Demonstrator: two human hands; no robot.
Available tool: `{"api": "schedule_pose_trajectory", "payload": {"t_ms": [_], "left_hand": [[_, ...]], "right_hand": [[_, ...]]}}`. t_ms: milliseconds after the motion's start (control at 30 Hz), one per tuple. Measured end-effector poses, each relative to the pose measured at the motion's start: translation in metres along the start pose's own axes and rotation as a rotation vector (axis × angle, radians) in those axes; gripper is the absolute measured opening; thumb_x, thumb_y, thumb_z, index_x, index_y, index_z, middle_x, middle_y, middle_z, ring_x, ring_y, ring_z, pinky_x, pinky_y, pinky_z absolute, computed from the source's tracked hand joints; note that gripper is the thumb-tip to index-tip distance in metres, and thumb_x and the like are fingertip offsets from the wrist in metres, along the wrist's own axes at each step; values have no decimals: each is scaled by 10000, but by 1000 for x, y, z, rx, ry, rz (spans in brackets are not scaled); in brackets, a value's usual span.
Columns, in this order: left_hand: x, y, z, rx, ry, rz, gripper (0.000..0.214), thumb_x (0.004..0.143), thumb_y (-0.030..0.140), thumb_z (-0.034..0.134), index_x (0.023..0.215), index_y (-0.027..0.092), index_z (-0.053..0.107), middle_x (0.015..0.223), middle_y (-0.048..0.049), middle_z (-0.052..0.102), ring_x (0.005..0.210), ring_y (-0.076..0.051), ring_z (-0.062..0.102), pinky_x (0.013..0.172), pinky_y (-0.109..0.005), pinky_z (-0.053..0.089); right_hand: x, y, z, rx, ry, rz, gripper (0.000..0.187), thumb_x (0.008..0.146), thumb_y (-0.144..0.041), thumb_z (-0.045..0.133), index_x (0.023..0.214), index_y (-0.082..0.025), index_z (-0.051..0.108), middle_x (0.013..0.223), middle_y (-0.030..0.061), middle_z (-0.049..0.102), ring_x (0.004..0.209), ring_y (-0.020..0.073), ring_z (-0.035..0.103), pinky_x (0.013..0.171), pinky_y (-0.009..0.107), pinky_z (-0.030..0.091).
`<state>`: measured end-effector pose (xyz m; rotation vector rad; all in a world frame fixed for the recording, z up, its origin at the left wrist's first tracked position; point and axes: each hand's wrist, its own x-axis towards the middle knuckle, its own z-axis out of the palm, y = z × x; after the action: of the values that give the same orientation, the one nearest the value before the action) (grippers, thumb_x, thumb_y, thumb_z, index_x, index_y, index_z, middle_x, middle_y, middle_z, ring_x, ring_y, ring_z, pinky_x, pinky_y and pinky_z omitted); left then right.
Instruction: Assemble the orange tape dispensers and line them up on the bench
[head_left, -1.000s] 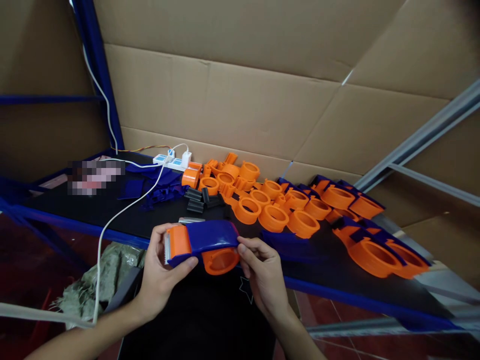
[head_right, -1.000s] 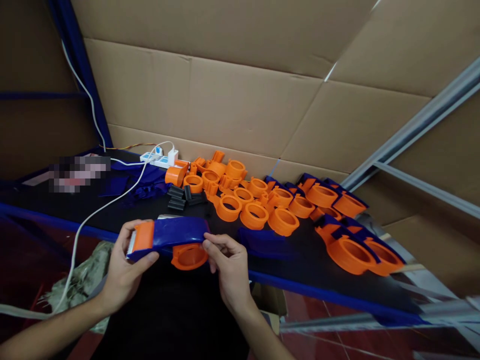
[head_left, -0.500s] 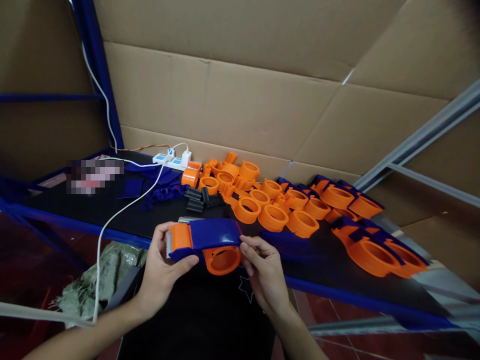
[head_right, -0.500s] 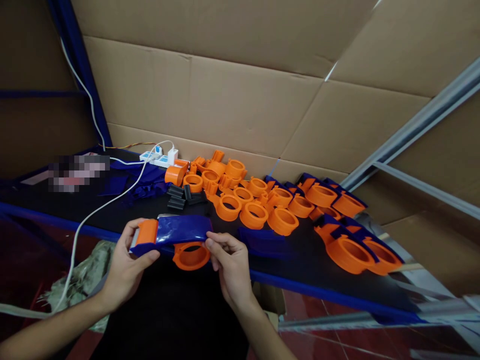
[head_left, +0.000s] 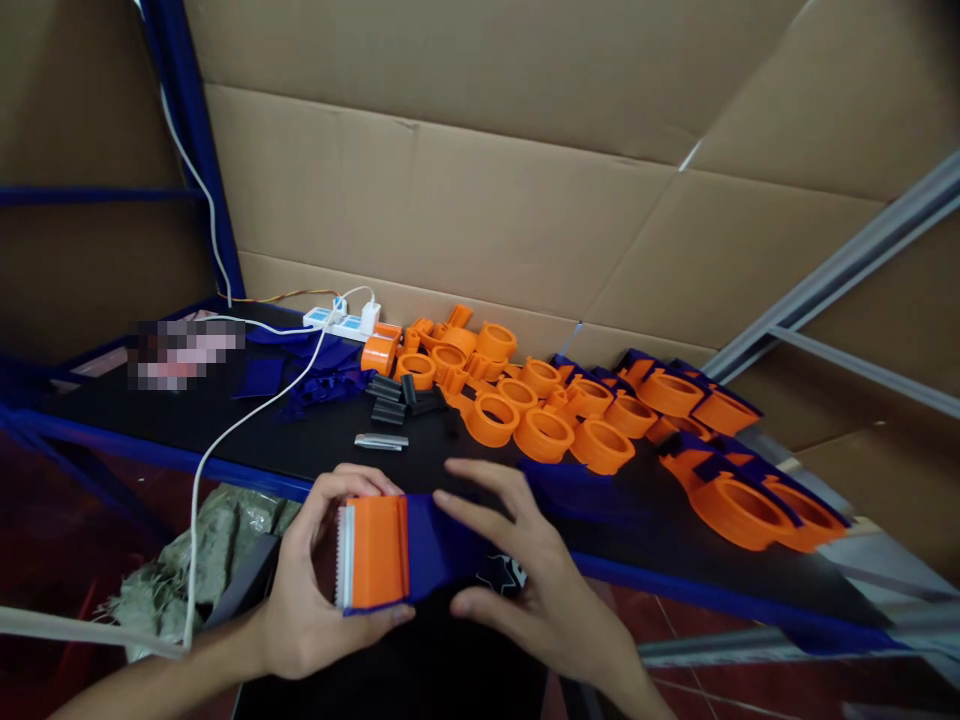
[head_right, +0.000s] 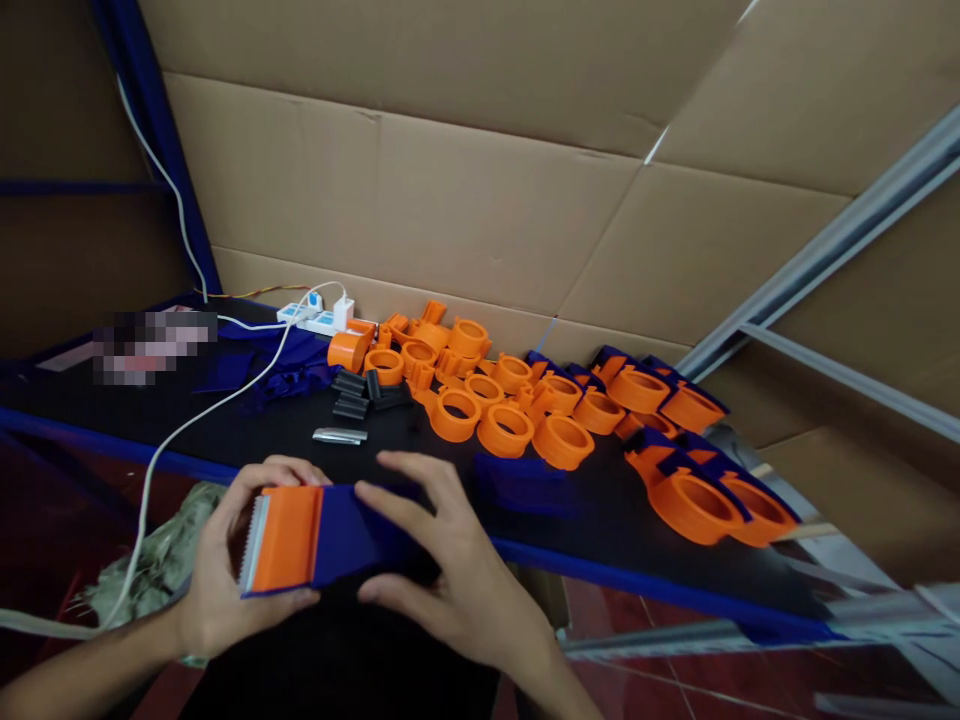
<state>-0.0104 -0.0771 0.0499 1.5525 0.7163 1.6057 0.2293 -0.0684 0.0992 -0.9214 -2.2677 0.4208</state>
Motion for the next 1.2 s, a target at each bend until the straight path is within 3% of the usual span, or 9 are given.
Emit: {"api": "schedule_pose_trajectory", "payload": {"t_ms": [100,400,733,833,967,1133,1200], "left_hand": [[-2,1,0,-8,-64,47,706,548,154,914,1146,290,566,1096,-82,620,1041,-324,626,916,-471,497],[-2,2,-4,34,-104,183,752,530,78,893,1195,293,618,1079,-101,675,1015,-349,652,963,-594,501],[-2,-1,-11,72,-164,242,789,504,68,893,1220,275,635,1078,-126,709,1004,-375,674,926,-589,515],[-4,-3,-8,32,-136,154,783,497,75,910,1198,293,639,1135,-124,700,1055,-375,669,943,-558,517],[-7,-3,-2,-104,-72,-116,720,581,170,914,1209,310,590,1308,-124,652,1153,-354,643,952,-469,522],[-1,-5,-2,-280,-32,-381,583,753,266,819,1274,291,559,1376,-129,618,1144,-325,648,957,-417,512],[2,-9,-1,-362,-94,-435,607,760,293,820,1305,300,555,1443,-139,569,1190,-341,626,988,-445,503]], "right_hand": [[0,-1,6,49,-58,-110,676,891,-426,704,1505,-327,439,1343,108,562,1218,255,548,1038,410,476],[-12,8,19,-60,134,-178,708,891,-464,689,1527,-320,414,1230,125,555,1119,273,546,905,426,523],[-15,0,17,-131,34,-154,718,911,-500,643,1549,-309,375,1276,132,541,1152,270,541,956,406,508],[-13,-1,14,-149,-2,-140,707,934,-491,618,1560,-296,353,1300,137,548,1192,280,532,992,425,500],[-12,-6,12,-229,-15,-121,747,911,-466,663,1561,-264,355,1352,150,542,1243,295,522,1017,440,504],[-26,-11,6,-304,111,-190,580,919,-127,638,1467,-271,512,1228,109,641,1168,260,575,994,424,517],[-33,-11,-1,-276,163,-171,575,903,-38,598,1425,-277,562,1185,94,672,1081,240,616,916,392,546]]}}
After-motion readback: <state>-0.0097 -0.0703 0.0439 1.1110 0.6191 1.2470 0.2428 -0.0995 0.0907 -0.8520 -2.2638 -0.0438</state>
